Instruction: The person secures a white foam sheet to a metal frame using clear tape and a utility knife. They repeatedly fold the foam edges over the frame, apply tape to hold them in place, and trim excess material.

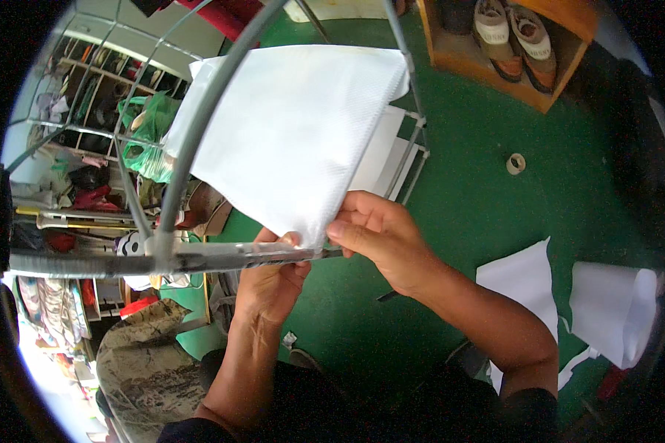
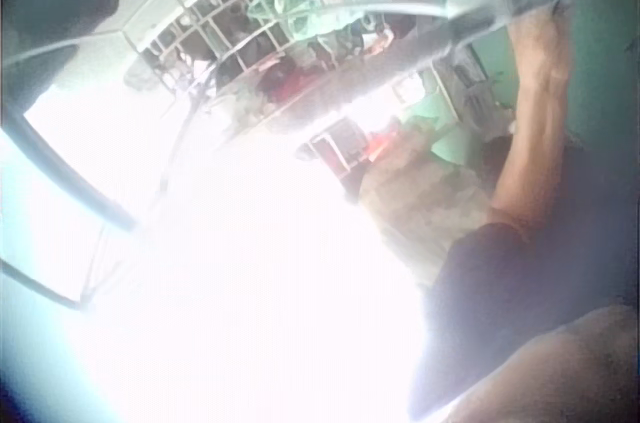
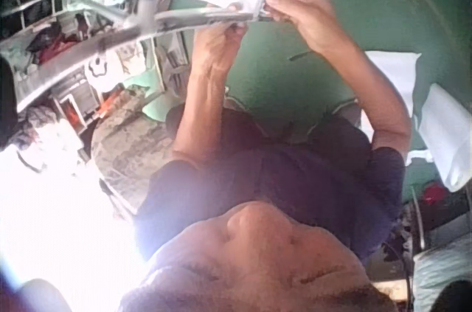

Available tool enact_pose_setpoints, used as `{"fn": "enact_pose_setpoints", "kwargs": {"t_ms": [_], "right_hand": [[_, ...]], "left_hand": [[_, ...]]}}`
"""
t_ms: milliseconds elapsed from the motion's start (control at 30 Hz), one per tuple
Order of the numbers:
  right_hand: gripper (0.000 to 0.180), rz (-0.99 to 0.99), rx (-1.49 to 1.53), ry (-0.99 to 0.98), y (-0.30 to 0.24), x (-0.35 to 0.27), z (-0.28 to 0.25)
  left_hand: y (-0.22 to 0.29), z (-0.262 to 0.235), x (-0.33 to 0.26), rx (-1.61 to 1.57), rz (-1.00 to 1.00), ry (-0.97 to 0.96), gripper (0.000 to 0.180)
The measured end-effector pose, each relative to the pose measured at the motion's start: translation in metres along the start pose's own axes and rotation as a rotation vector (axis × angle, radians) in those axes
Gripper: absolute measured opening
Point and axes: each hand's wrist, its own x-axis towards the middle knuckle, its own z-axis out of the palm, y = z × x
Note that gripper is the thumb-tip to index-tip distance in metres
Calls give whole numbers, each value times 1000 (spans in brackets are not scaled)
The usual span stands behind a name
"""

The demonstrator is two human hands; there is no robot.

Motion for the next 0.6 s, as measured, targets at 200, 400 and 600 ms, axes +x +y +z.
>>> {"fn": "enact_pose_setpoints", "kwargs": {"t_ms": [200,400,600], "right_hand": [[17,-57,-131,142,-24,7,-9],[16,-87,-213,222,-57,16,-29],[19,-86,-262,259,-56,5,-28]], "left_hand": [[-5,29,9,-33,-22,13,19],[-7,60,31,-98,-111,-122,17],[-11,52,37,-118,-124,-177,17]]}}
